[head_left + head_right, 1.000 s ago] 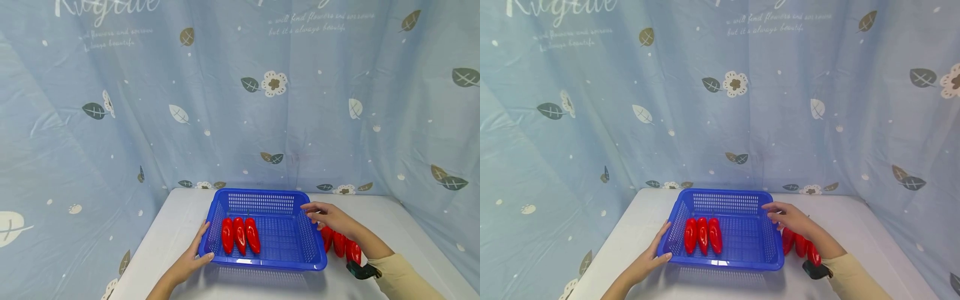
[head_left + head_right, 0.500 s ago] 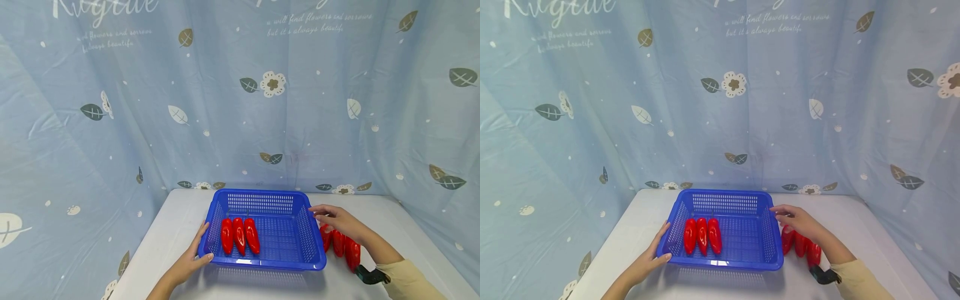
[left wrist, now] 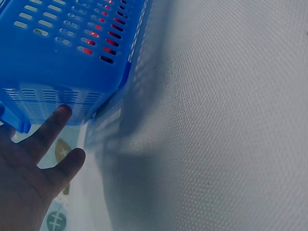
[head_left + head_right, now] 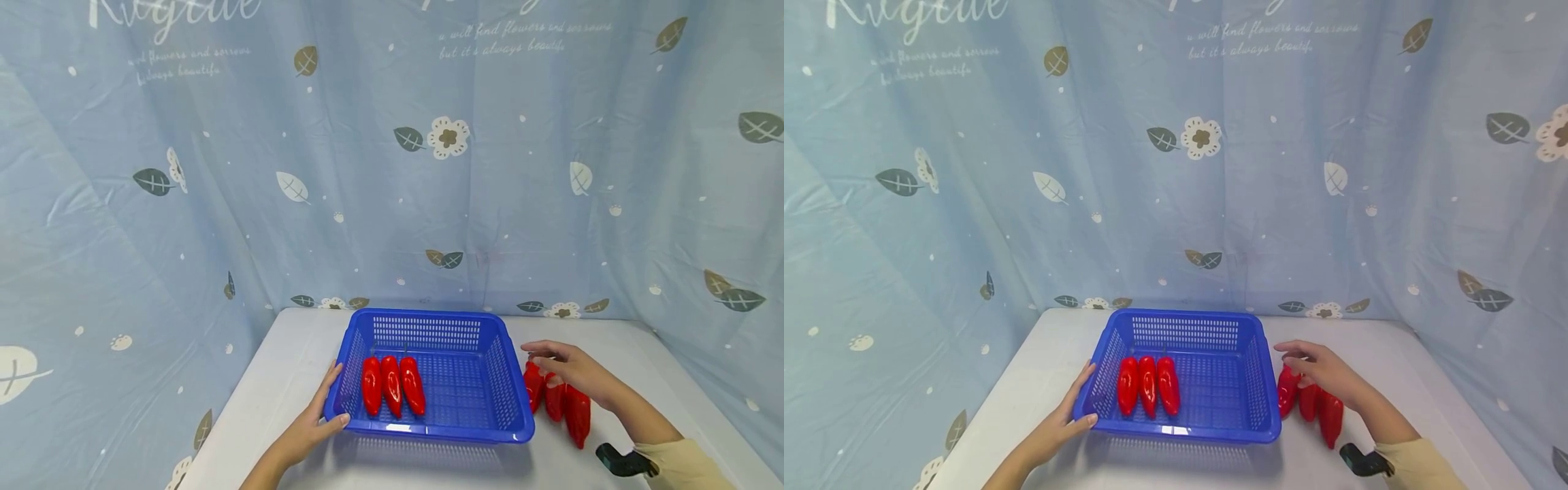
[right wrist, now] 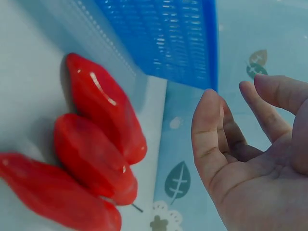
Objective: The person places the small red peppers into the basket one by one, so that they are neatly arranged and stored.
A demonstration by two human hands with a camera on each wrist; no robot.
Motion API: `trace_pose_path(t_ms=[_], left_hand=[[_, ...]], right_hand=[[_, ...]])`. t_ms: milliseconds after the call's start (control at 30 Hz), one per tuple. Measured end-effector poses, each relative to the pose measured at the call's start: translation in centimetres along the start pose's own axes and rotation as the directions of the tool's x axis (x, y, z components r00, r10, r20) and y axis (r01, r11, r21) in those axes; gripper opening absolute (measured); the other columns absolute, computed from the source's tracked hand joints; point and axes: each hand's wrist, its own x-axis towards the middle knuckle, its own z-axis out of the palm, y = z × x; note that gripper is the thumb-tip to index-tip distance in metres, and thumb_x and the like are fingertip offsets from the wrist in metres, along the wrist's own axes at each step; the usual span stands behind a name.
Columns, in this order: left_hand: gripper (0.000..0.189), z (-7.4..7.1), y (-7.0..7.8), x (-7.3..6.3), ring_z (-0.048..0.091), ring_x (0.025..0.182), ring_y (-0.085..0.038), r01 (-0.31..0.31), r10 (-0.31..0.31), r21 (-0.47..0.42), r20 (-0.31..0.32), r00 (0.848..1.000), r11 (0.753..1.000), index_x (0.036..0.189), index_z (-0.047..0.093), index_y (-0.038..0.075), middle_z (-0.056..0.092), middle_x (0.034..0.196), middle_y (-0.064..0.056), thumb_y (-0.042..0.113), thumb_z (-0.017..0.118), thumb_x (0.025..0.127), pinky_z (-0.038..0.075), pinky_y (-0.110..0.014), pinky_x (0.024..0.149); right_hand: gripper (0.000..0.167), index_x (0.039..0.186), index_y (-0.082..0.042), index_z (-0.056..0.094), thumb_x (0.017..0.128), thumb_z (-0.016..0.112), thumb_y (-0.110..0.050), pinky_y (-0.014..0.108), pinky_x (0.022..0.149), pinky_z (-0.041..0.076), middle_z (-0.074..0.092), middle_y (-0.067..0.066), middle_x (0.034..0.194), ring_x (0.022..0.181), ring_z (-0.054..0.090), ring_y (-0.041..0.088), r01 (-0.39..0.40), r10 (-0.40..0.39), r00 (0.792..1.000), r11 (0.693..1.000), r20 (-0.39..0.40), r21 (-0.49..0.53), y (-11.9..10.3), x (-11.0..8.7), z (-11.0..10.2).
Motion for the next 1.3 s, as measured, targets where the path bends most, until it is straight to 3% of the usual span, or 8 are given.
trace_pose_path(t_ms=[500,767,1067,1300], left_hand=[[0.089,0.1,-0.5,0.1,0.009,0.151,-0.051,-0.008,0.008,-0.001,-0.010,1.000,1.000,0.165,0.009,0.031,-0.005,0.171,-0.009,0.029,0.064,0.096,0.026,-0.074,0.110],[0.089,0.1,-0.5,0.1,0.011,0.151,-0.052,-0.004,0.004,0.002,-0.009,1.000,1.000,0.165,0.009,0.031,-0.005,0.171,-0.009,0.029,0.065,0.096,0.027,-0.074,0.110],[0.090,0.1,-0.6,0.1,0.012,0.150,-0.053,0.014,-0.014,-0.004,-0.008,1.000,1.000,0.165,0.009,0.030,-0.004,0.171,-0.010,0.031,0.065,0.094,0.030,-0.073,0.108],[0.091,0.1,-0.2,0.0,0.011,0.150,-0.053,0.019,-0.019,-0.012,-0.010,1.000,1.000,0.165,0.010,0.028,-0.004,0.171,-0.011,0.031,0.066,0.093,0.029,-0.073,0.108]], right_hand=[[0.054,0.147,0.002,0.047,0.103,0.059,-0.027,0.046,0.084,0.060,0.053,0.031,0.138,0.112,0.062,0.034,-0.088,0.088,0.996,0.996,-0.032,0.000,2.8,-1.8,-1.2],[0.058,0.148,0.004,0.046,0.102,0.060,-0.028,0.045,0.085,0.060,0.050,0.032,0.141,0.116,0.059,0.036,-0.141,0.140,0.989,0.990,-0.040,-0.010,4.0,-3.0,-2.3],[0.061,0.147,0.005,0.045,0.101,0.064,-0.030,0.048,0.085,0.060,0.054,0.033,0.135,0.112,0.062,0.035,-0.174,0.168,0.979,0.984,-0.111,-0.047,5.5,-3.7,-2.5],[0.058,0.145,0.005,0.048,0.098,0.068,-0.024,0.045,0.083,0.061,0.055,0.032,0.134,0.104,0.064,0.026,-0.225,0.214,0.966,0.972,-0.146,-0.065,6.8,-3.8,-2.3]])
